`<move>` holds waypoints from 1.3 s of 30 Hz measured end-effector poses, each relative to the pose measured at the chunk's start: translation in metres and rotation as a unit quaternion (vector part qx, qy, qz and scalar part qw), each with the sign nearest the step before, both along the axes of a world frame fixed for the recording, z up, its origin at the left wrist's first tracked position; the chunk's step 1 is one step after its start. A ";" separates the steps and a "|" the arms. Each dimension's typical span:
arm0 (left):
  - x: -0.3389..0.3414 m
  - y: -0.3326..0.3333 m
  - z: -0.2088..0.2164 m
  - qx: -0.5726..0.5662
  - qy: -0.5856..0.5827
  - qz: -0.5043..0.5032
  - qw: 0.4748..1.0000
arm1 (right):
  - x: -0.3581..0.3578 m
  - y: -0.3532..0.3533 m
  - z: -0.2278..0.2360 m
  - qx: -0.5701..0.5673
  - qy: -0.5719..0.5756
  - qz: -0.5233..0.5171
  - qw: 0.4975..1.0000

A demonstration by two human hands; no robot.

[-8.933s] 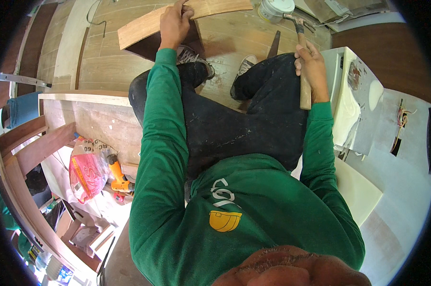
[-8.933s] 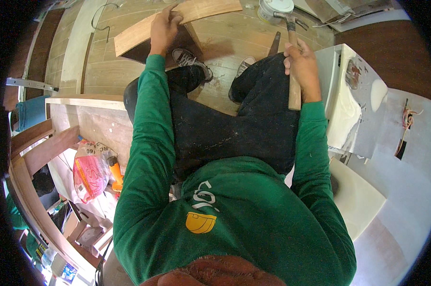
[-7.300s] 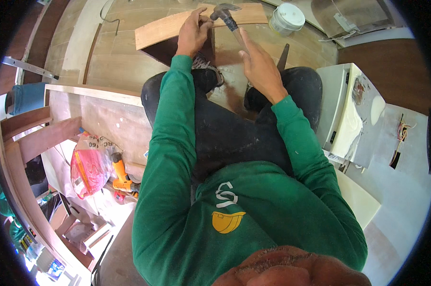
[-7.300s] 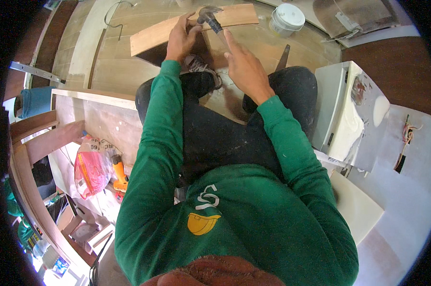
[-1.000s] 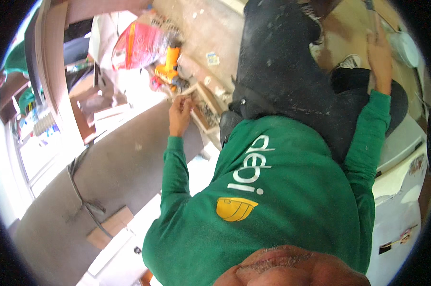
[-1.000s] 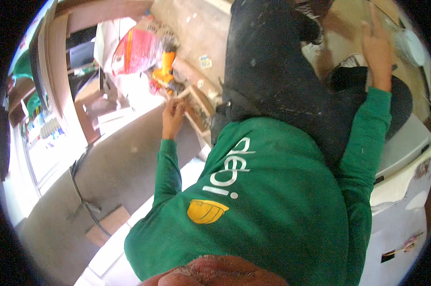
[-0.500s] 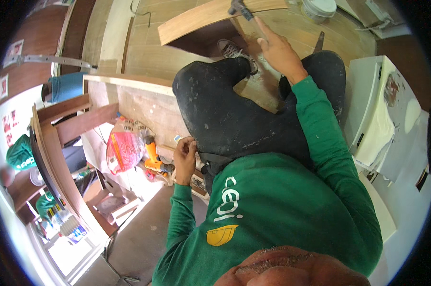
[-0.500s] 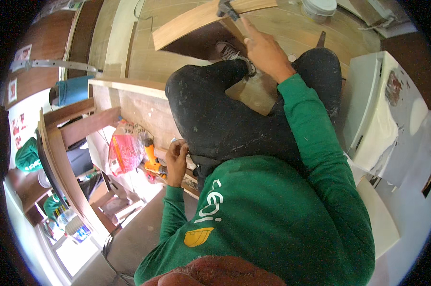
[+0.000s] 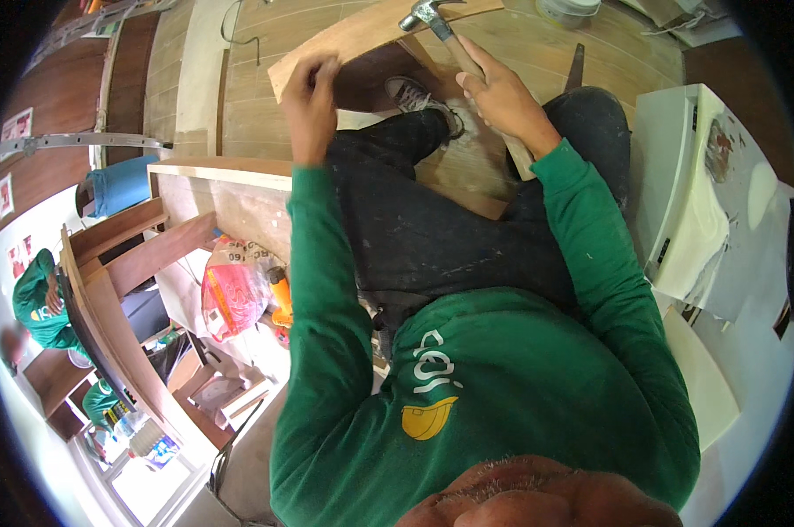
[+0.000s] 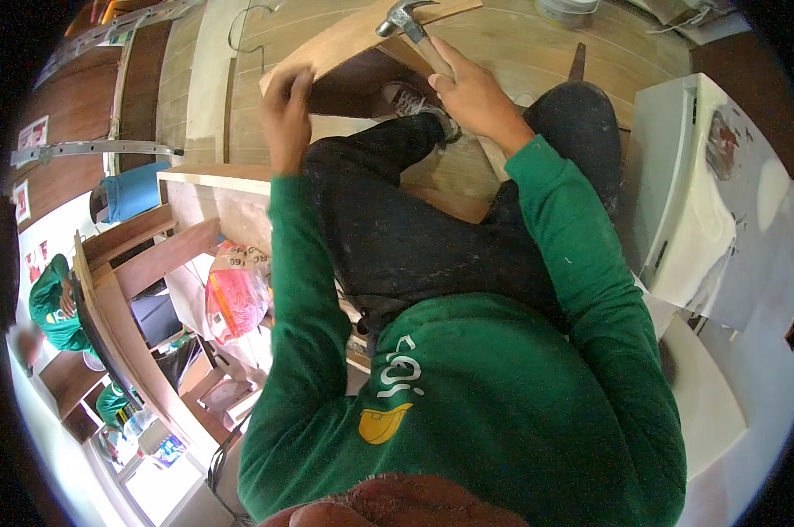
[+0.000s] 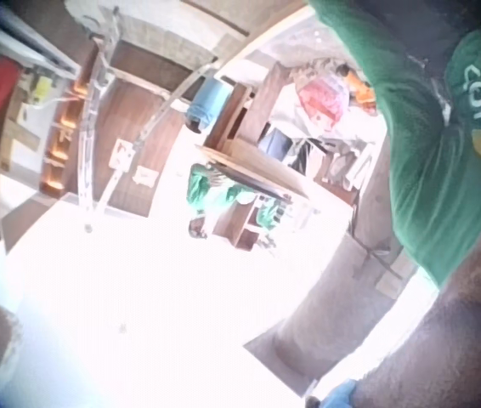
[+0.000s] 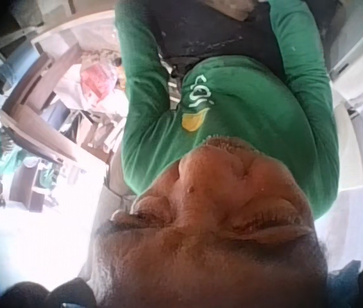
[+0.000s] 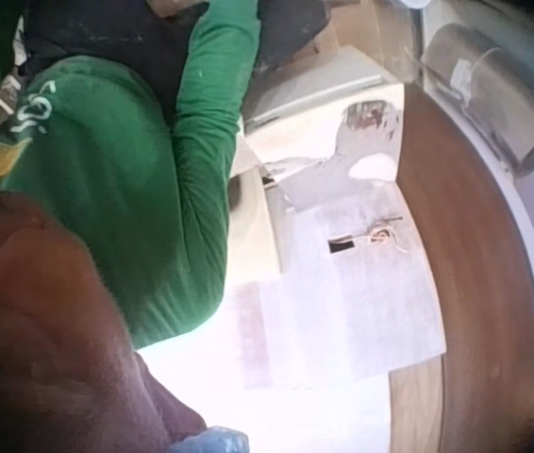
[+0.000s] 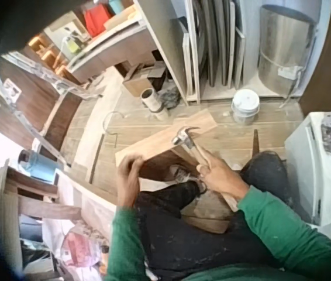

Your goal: The person sits on the floor and assembles a small wooden box by hammering nails into the joints. They repeatedly pick up nails, position the wood pieces, and strike with a hammer to secure the structure.

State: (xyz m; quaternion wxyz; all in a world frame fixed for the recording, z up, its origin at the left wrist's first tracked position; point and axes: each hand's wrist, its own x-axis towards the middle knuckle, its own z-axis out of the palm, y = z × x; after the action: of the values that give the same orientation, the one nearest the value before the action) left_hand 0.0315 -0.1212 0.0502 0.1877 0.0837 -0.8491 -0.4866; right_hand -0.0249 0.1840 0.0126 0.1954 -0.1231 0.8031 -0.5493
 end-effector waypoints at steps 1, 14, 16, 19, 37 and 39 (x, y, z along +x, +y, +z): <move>-0.032 0.001 -0.006 -0.019 0.008 -0.029 0.999 | 0.002 0.001 0.001 0.000 0.001 -0.005 1.000; -0.149 -0.001 -0.084 -0.036 0.048 -0.075 0.995 | 0.021 0.001 0.017 -0.021 -0.091 -0.048 0.994; -0.150 0.001 -0.085 -0.064 0.081 -0.082 0.991 | 0.021 0.005 0.010 -0.028 -0.094 -0.051 0.994; -0.150 -0.003 -0.086 -0.073 0.088 -0.081 0.990 | 0.022 0.004 0.007 -0.030 -0.086 -0.048 0.995; -0.152 -0.005 -0.087 -0.085 0.096 -0.084 0.988 | 0.024 0.000 0.004 -0.030 -0.075 -0.047 0.996; -0.152 -0.003 -0.085 -0.091 0.099 -0.084 0.987 | 0.023 0.001 0.003 -0.029 -0.074 -0.049 0.996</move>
State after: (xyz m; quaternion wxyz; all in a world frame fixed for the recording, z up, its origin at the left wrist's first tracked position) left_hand -0.1200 -0.1242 -0.0347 0.2362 -0.0540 -0.8710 -0.4274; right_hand -0.0015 0.1846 0.0161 0.2237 -0.0483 0.7750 -0.5890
